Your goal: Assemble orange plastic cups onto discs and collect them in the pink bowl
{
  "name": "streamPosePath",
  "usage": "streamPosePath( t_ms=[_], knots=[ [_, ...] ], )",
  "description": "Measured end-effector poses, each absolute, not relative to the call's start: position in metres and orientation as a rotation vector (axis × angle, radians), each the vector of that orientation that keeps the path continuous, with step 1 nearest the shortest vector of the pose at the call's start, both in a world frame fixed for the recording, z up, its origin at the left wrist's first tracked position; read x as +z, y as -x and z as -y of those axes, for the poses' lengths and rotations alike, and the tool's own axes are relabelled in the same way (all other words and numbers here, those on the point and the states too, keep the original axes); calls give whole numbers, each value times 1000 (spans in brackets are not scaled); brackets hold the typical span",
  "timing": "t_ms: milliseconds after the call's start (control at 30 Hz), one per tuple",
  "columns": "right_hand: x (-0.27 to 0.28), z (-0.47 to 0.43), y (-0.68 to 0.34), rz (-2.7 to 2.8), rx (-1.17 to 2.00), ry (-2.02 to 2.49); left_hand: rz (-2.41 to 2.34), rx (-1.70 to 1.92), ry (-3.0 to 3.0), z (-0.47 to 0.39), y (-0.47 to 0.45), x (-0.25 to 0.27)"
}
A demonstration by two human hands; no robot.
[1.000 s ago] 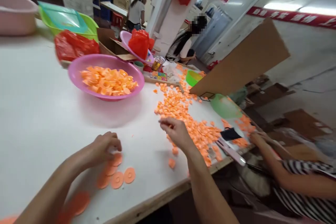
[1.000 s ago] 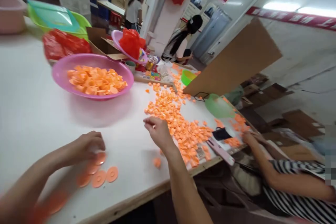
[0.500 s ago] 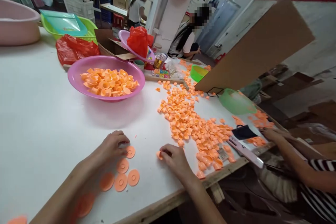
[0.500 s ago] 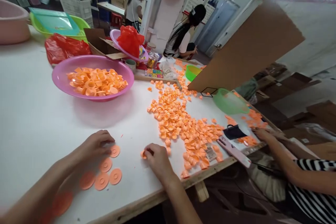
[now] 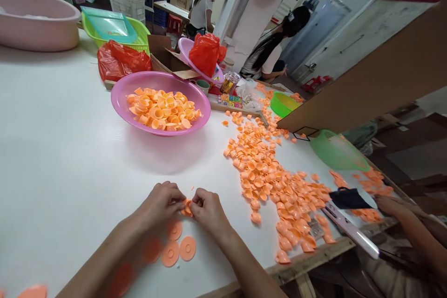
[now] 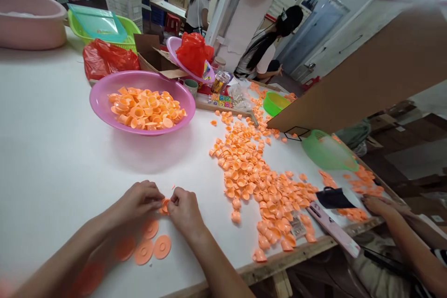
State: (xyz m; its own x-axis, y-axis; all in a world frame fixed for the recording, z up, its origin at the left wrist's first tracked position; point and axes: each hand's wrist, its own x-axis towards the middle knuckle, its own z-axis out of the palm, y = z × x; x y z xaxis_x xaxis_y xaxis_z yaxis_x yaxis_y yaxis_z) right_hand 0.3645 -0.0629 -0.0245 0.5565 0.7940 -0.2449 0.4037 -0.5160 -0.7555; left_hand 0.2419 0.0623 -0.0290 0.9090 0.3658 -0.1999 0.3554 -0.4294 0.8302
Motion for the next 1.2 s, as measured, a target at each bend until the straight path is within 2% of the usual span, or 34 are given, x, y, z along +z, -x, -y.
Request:
streamPosePath(
  t_ms=[167,367,500,567,700,800,867,1000,1200],
  knots=[
    [-23,58,-364,1051,754,2181,-829,-80,-1889,-49,-248,-19],
    [-34,72,-341,850,668,2079,-837,-151,-1996,-52,-250,-21],
    [-35,63,-354,683,964,2017,-758,-58,-1930,-58,-248,-28],
    [-14,42,-370,675,1004,1942,-682,50,-1820,-64,-245,-28],
    [63,-5,-399,768,620,1644,-632,203,-1754,-74,-231,-17],
    [90,-14,-415,800,466,1612,-670,224,-1819,-83,-225,-13],
    [79,-1,-414,864,481,1728,-757,208,-1884,-88,-223,-15],
    [21,37,-391,1069,576,1951,-822,145,-1985,-92,-223,-23],
    [-23,42,-351,1390,648,1974,-796,83,-2040,-94,-225,-30]
  ],
)
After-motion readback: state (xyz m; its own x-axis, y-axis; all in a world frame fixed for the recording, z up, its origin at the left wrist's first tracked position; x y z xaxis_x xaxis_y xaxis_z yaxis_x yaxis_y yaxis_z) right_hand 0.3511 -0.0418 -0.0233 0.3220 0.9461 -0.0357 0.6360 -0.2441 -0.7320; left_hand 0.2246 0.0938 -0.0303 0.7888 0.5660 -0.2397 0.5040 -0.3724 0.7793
